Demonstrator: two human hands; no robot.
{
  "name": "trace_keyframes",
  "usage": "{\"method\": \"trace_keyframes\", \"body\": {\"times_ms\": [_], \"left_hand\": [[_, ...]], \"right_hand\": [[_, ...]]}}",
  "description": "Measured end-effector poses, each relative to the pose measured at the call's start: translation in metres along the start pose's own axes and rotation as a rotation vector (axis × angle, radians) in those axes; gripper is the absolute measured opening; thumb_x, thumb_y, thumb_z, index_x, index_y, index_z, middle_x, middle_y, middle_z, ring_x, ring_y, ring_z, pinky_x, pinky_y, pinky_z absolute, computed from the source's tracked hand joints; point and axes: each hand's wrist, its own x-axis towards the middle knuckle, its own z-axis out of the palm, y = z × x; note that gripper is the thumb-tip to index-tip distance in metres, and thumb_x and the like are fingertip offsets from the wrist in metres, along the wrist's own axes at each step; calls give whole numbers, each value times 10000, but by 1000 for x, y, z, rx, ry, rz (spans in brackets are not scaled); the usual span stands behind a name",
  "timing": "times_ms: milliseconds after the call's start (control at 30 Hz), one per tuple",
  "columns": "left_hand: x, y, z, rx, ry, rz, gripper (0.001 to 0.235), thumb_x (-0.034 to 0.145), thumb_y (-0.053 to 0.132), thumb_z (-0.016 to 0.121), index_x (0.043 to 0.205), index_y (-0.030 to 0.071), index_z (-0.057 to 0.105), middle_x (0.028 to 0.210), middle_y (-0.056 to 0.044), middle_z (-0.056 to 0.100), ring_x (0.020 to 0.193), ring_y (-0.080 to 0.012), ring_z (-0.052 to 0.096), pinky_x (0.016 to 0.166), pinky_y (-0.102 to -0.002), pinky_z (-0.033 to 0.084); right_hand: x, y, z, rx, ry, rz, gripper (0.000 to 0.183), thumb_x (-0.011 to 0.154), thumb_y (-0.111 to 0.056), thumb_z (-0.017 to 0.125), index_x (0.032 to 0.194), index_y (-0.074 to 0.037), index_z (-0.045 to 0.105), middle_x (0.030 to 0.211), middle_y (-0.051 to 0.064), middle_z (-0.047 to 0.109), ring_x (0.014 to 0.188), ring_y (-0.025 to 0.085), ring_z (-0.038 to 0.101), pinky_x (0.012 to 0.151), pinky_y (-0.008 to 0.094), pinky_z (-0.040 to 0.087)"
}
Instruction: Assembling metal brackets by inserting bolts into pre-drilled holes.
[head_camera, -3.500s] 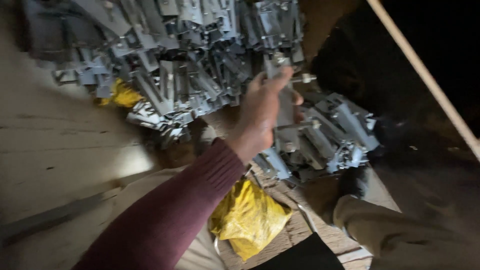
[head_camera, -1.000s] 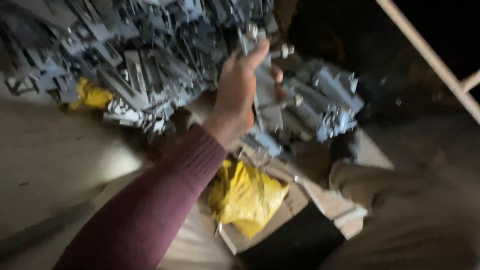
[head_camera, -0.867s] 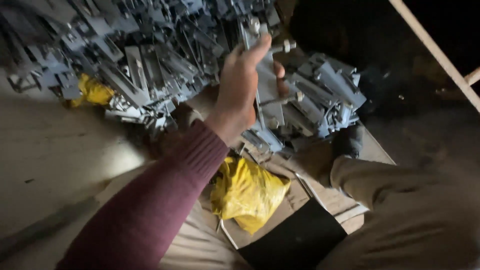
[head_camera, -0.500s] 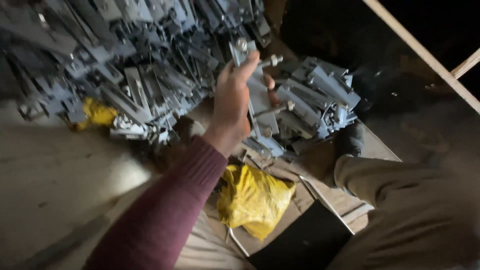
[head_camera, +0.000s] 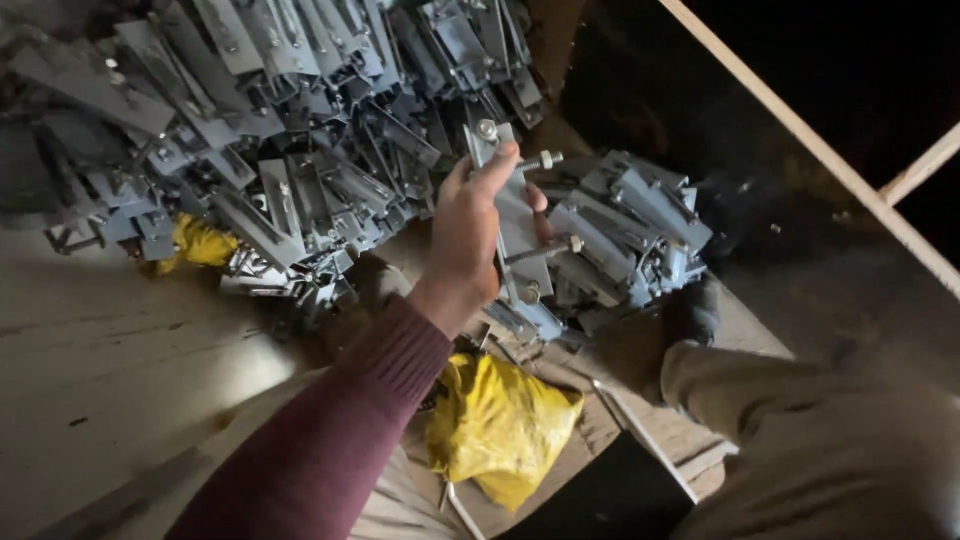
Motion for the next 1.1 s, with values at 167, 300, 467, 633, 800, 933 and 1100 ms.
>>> {"method": "trace_keyframes", "body": {"times_ms": [167, 300, 467, 633, 800, 933, 1100], "left_hand": [[-6, 15, 1, 9, -31, 16, 306, 945, 277, 671, 1075, 21, 565, 737, -252, 672, 486, -315, 644, 432, -467, 595], [-3, 14, 0, 45, -51, 12, 301, 964, 294, 658, 1094, 39, 564, 719, -216, 672, 523, -330, 684, 504, -465, 619], [14, -2, -20, 55, -24, -6, 365, 951, 329, 681, 1132, 32, 570, 746, -228, 692, 542, -337, 698, 511, -472, 618], [1, 8, -5, 5, -1, -4, 426, 891, 332, 730, 1131, 15, 576, 737, -276, 679, 510, -369, 678, 499, -516, 602], [28, -1, -24, -2, -22, 19, 463, 887, 348, 749, 1168, 18, 587, 772, -263, 699, 566, -366, 706, 537, -514, 617], [8, 8, -13, 15, -68, 19, 538, 888, 386, 737, 1230, 8, 562, 818, -251, 709, 622, -358, 724, 585, -525, 620], [32, -10, -28, 97, -117, 71, 626, 890, 438, 705, 1330, 27, 534, 1046, -255, 681, 911, -356, 694, 813, -543, 549]], "right_hand": [[26, 53, 28, 38, -5, -69, 299, 1004, -149, 642, 1283, -41, 642, 1021, 122, 753, 1022, 193, 720, 821, 280, 516], [59, 94, 49, 58, 12, -127, 296, 1011, -158, 652, 1282, -42, 641, 1021, 121, 751, 1027, 191, 718, 823, 277, 510], [98, 160, 67, 67, 20, -138, 293, 1018, -168, 662, 1282, -42, 641, 1020, 120, 750, 1032, 189, 715, 825, 274, 504], [130, 185, 78, -59, -95, -242, 355, 1051, -352, 668, 1252, -59, 671, 1003, 85, 747, 1042, 180, 723, 867, 338, 538], [123, 169, 84, -121, -259, -61, 385, 1031, -362, 647, 1229, -34, 680, 1077, 159, 736, 1056, 288, 714, 917, 478, 552], [115, 164, 87, -151, -361, -48, 369, 1009, -342, 653, 1242, -59, 692, 1070, 147, 746, 1004, 265, 749, 875, 439, 583], [103, 145, 91, -58, -364, -168, 329, 990, -244, 686, 1244, -37, 675, 1033, 168, 728, 952, 274, 737, 837, 432, 577]]}}
